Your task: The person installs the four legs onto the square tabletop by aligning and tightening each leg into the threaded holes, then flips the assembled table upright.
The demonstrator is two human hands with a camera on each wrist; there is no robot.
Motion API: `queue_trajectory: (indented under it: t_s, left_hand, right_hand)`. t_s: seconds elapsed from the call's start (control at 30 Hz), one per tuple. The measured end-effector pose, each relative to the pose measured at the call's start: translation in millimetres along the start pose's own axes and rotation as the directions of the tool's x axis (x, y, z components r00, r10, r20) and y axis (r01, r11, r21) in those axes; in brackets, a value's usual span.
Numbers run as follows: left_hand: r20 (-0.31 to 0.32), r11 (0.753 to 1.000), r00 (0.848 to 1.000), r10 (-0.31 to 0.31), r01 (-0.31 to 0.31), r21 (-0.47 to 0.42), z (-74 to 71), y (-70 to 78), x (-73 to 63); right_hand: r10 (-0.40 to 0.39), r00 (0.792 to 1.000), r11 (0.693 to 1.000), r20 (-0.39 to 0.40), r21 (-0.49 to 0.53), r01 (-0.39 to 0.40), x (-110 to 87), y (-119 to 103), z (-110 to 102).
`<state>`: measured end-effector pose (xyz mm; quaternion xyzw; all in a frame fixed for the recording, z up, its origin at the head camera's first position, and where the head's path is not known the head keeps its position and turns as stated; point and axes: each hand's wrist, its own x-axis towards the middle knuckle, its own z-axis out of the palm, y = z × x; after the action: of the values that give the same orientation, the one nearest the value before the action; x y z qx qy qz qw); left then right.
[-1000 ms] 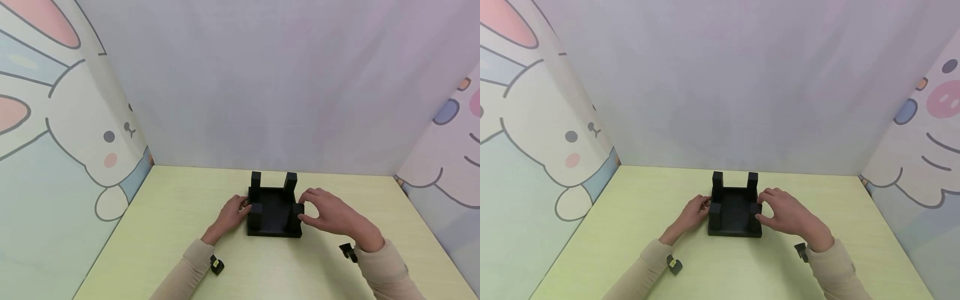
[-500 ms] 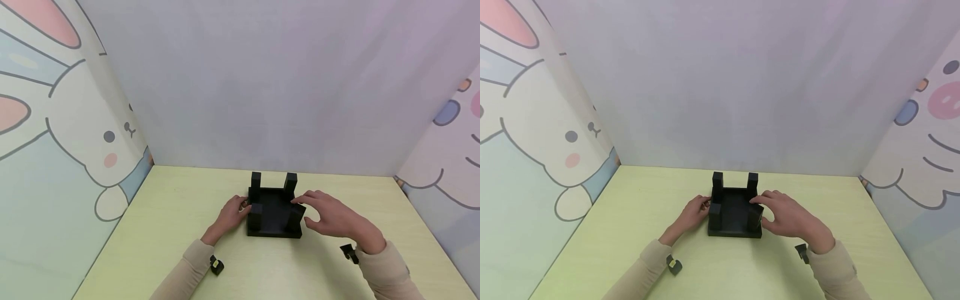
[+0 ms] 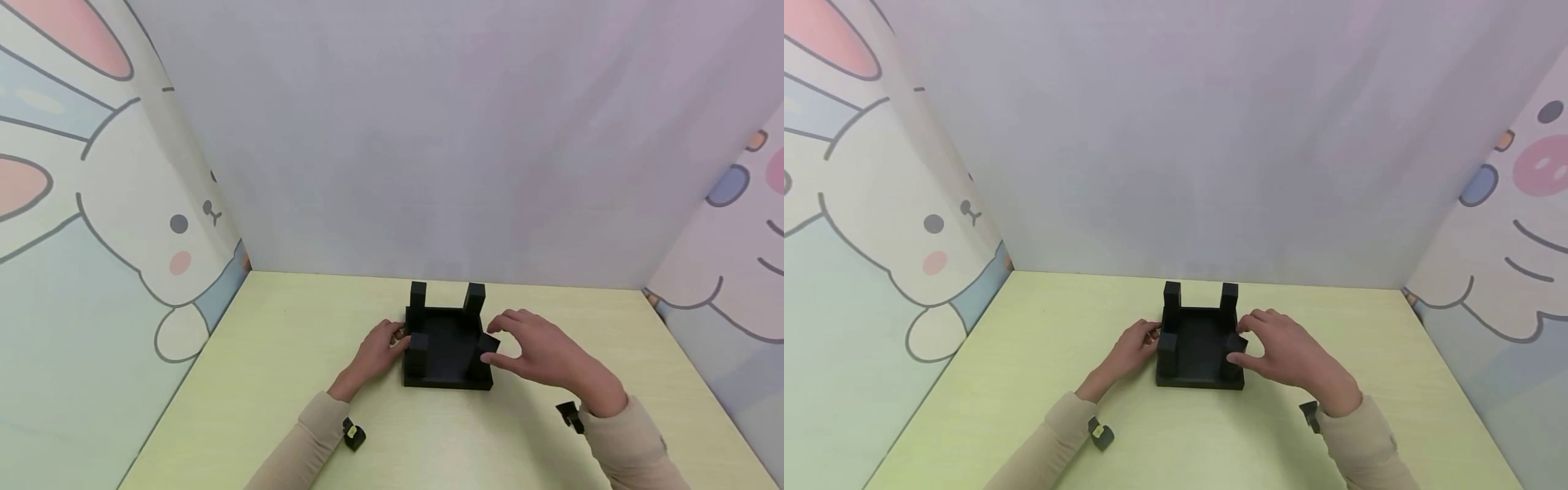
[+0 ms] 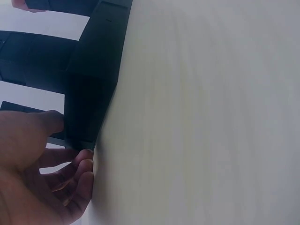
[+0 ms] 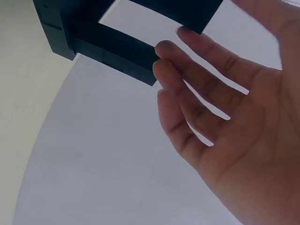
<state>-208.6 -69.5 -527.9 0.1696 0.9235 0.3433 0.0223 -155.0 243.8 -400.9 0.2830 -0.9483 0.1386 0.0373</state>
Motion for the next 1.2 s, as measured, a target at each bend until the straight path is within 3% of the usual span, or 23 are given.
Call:
queue_trajectory:
  t_s: [0.27, 0.6, 0.83, 1.2]
  left_hand:
    - [-0.007, 1.0, 1.0, 0.001, -0.001, -0.006, 0.2, -1.2, -0.3]
    - [-0.012, 1.0, 1.0, 0.011, -0.011, -0.001, 0.0, -1.2, -0.4]
    - [-0.019, 1.0, 1.0, 0.022, -0.022, -0.004, -0.5, -0.3, -0.9]
    - [-0.017, 1.0, 1.0, 0.013, -0.013, -0.006, 0.2, -0.6, -1.2]
  right_hand:
    - [-0.096, 0.995, 0.995, 0.017, -0.028, 0.097, -2.3, 0.2, -2.8]
    - [-0.049, 0.999, 0.999, -0.012, -0.017, 0.049, -1.2, 0.9, 0.4]
    - [0.009, 1.0, 1.0, 0.014, -0.001, -0.009, -2.4, -2.0, -0.8]
    - [-0.079, 0.997, 0.997, 0.018, -0.021, 0.079, -2.9, -3.7, -3.8]
